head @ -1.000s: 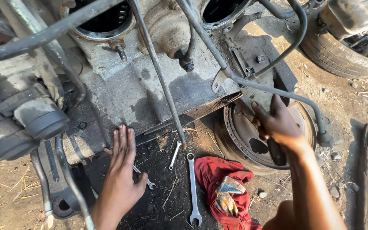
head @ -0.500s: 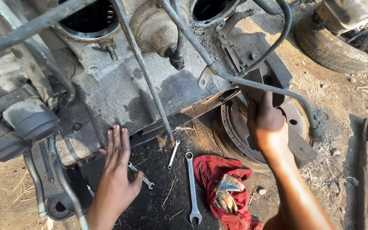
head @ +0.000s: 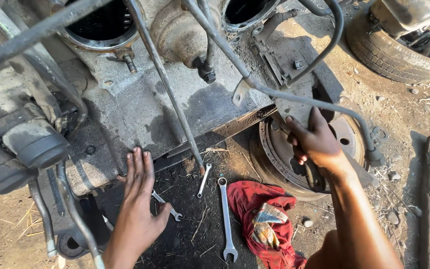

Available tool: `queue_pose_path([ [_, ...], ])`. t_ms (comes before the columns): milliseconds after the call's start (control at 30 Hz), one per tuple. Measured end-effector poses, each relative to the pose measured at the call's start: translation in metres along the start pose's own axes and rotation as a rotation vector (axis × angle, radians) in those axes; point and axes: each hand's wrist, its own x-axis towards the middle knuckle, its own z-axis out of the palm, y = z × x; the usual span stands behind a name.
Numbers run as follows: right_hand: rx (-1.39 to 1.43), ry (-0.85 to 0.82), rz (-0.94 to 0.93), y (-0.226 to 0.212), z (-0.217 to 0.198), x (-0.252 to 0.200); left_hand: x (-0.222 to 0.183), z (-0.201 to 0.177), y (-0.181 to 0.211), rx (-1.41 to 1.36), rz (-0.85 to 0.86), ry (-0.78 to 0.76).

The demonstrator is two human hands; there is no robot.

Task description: Scraping and cleaning an engine block using a scraper and a screwdriver

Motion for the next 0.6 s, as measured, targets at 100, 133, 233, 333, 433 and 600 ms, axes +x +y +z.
queue_pose_path([
  [100, 0.070, 0.020, 0.054, 0.003, 0.003, 0.000, -0.001, -0.011, 0.009, 0.023, 0.020, 0.010],
  [133, 0.132, 0.000, 0.066, 0.005, 0.002, 0.002, -0.001, -0.014, 0.012, 0.017, 0.056, 0.029],
  [233, 0.295, -0.178, 0.116, -0.017, 0.015, -0.009, -0.002, -0.007, 0.003, 0.035, 0.016, 0.009],
  [333, 0.150, -0.070, 0.045, -0.015, 0.023, -0.010, 0.000, -0.006, 0.000, 0.047, 0.006, -0.013],
  [433, 0.252, -0.152, 0.020, -0.001, 0.018, -0.003, -0.001, -0.011, 0.009, 0.038, 0.041, 0.026],
  [600, 0.386, -0.296, 0.130, -0.005, 0.016, -0.018, -0.002, -0.011, 0.005, 0.006, 0.021, 0.014],
])
